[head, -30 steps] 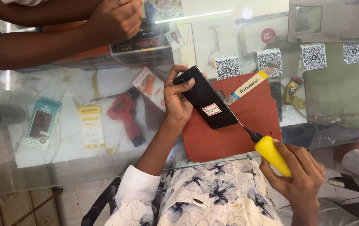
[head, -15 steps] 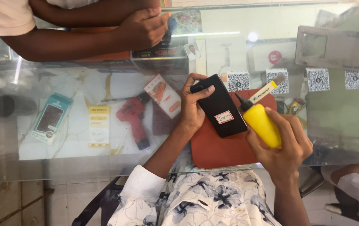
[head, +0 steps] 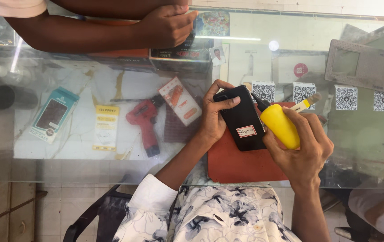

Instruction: The person applies liquid adhesive to the edges of a smartphone's back cover using a yellow bottle and a metal spudger. They then use the spudger to pry and separate the back cover from the phone's frame, eventually removing it to expose the internal components.

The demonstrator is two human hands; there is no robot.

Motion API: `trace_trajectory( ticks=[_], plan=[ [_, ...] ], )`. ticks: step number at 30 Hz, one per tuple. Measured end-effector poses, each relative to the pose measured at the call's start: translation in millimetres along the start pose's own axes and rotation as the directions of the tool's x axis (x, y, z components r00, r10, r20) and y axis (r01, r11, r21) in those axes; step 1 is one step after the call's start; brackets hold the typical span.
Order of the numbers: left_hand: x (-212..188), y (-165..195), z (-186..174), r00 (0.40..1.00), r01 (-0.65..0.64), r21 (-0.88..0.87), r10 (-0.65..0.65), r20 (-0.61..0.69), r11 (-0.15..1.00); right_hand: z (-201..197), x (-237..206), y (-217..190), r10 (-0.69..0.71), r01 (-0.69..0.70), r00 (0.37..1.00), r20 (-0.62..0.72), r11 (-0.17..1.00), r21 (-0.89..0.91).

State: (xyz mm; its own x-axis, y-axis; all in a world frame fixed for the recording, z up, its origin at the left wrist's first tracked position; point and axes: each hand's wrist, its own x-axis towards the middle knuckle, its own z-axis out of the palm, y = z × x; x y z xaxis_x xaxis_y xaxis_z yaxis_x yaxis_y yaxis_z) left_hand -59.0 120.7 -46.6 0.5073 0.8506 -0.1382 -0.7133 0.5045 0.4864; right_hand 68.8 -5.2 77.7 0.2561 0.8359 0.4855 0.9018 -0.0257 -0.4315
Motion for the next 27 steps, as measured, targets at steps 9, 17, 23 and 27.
trace_trajectory(
  ticks=[9,17,23,27],
  plan=[
    [0,1,0,1.000,-0.003,0.010,0.003,-0.003,1.000,0,-1,0,0.020,-0.020,1.000,0.012,1.000,0.010],
    [0,2,-3,1.000,0.006,0.011,-0.006,0.009,1.000,-3,-6,-1,0.036,-0.036,0.999,0.030,0.999,-0.021],
    [1,2,-5,1.000,0.006,-0.016,-0.005,0.021,1.000,-6,-13,-2,0.042,-0.041,0.998,0.041,0.999,-0.026],
    [1,3,-5,0.999,0.027,-0.047,-0.025,0.039,0.999,-8,-18,-1,0.047,-0.046,0.998,0.040,0.999,-0.025]
  ],
)
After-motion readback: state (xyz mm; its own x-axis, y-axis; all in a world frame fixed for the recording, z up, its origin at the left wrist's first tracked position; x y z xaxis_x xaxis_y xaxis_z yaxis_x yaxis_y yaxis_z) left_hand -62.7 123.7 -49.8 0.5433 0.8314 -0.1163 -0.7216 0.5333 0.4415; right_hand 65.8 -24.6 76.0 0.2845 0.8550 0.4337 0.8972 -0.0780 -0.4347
